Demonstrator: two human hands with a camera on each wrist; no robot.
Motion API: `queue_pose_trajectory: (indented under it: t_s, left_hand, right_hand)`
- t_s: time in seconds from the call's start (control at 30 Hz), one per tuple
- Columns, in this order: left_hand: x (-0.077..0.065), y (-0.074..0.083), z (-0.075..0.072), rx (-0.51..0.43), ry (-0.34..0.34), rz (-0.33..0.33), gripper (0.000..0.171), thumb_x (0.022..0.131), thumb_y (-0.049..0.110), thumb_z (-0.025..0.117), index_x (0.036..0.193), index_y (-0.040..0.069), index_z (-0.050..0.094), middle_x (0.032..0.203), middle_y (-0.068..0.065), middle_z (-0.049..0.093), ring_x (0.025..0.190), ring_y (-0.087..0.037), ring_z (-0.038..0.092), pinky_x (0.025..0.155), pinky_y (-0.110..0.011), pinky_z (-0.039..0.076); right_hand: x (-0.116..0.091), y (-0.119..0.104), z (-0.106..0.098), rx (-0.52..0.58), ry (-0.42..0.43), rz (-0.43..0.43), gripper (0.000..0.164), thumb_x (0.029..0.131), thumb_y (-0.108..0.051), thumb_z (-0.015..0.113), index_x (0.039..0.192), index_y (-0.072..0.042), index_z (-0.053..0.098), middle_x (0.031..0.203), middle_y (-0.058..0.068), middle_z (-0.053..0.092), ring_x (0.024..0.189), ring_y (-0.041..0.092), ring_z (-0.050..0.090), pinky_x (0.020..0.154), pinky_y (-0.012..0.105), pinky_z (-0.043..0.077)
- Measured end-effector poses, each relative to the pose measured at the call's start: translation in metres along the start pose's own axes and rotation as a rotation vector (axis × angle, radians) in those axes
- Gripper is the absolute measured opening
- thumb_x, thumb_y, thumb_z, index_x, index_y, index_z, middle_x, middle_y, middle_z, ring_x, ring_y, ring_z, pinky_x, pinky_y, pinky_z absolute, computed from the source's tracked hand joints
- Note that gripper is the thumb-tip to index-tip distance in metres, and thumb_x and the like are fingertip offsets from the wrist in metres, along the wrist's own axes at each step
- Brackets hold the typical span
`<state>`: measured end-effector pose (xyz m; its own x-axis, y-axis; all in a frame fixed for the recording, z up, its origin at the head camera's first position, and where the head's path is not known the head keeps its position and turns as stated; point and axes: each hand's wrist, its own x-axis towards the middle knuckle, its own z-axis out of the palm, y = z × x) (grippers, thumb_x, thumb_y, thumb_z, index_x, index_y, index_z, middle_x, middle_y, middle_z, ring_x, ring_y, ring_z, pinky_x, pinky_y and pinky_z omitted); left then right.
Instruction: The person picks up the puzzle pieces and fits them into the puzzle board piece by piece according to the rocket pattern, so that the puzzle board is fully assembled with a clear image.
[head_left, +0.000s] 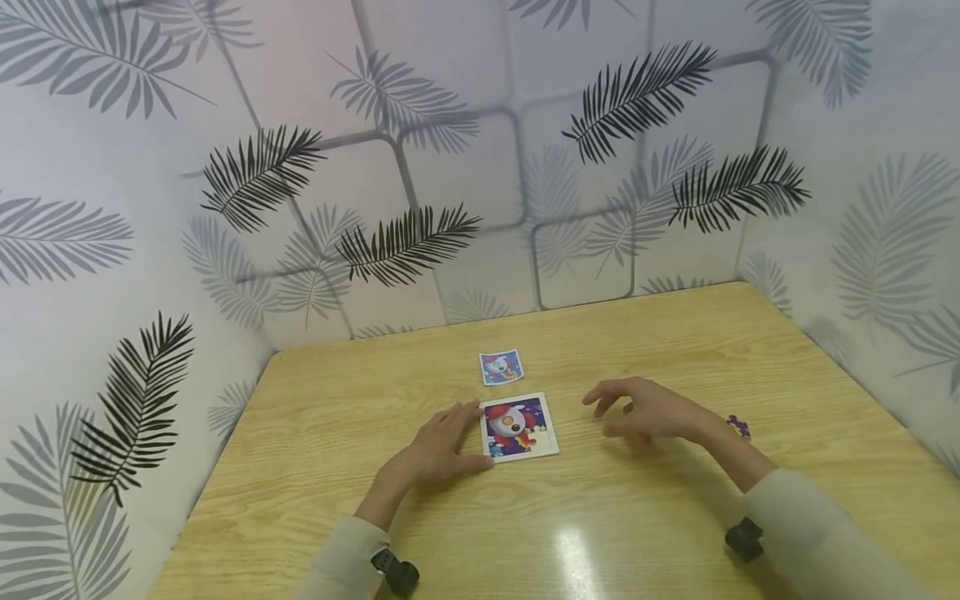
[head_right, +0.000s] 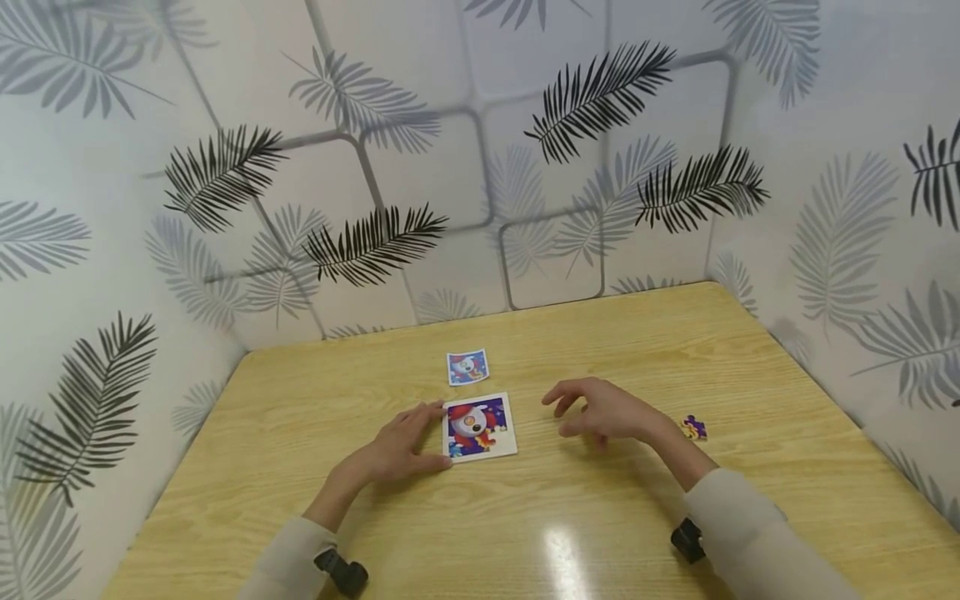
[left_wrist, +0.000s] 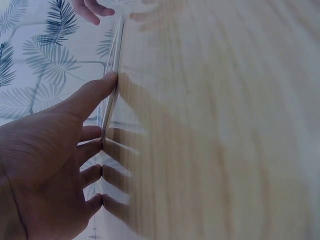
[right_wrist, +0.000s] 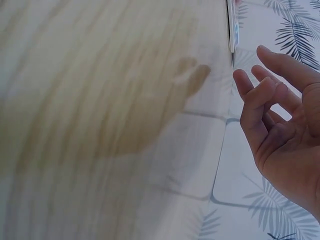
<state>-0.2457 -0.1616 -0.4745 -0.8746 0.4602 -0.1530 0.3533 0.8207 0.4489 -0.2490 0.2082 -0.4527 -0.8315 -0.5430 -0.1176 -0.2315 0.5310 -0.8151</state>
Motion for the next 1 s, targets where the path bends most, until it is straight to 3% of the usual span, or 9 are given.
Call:
queue_pose_trajectory:
  t_s: [0.4, 0.63, 1.0]
  left_hand:
    - [0.000, 0.000, 0.000, 0.004, -0.006, 0.003, 0.087, 0.088, 0.058, 0.067, 0.158, 0.021, 0.030, 0.166, -0.007, 0.024, 0.153, -0.037, 0.019, 0.121, -0.062, 0.023]
    - [0.000, 0.001, -0.001, 0.011, -0.008, 0.013, 0.086, 0.089, 0.057, 0.067, 0.158, 0.021, 0.030, 0.167, -0.005, 0.024, 0.153, -0.037, 0.019, 0.121, -0.061, 0.023]
    - [0.000, 0.000, 0.000, 0.023, 0.000, 0.021, 0.084, 0.089, 0.055, 0.068, 0.156, 0.019, 0.033, 0.166, -0.004, 0.025, 0.154, -0.035, 0.019, 0.122, -0.060, 0.022]
  right_hand:
    - [-0.030, 0.022, -0.025, 0.027, 0.043, 0.040, 0.049, 0.093, -0.016, 0.070, 0.139, -0.010, 0.054, 0.131, 0.024, 0.057, 0.050, 0.011, 0.047, 0.044, 0.030, 0.048]
    - [-0.045, 0.034, -0.035, 0.066, 0.032, 0.047, 0.052, 0.093, -0.015, 0.070, 0.141, -0.006, 0.051, 0.132, 0.028, 0.054, 0.049, 0.009, 0.043, 0.044, 0.028, 0.044]
    - [-0.059, 0.044, -0.048, 0.042, 0.089, 0.071, 0.053, 0.092, -0.015, 0.071, 0.140, -0.005, 0.052, 0.136, 0.034, 0.050, 0.048, 0.008, 0.043, 0.042, 0.030, 0.046]
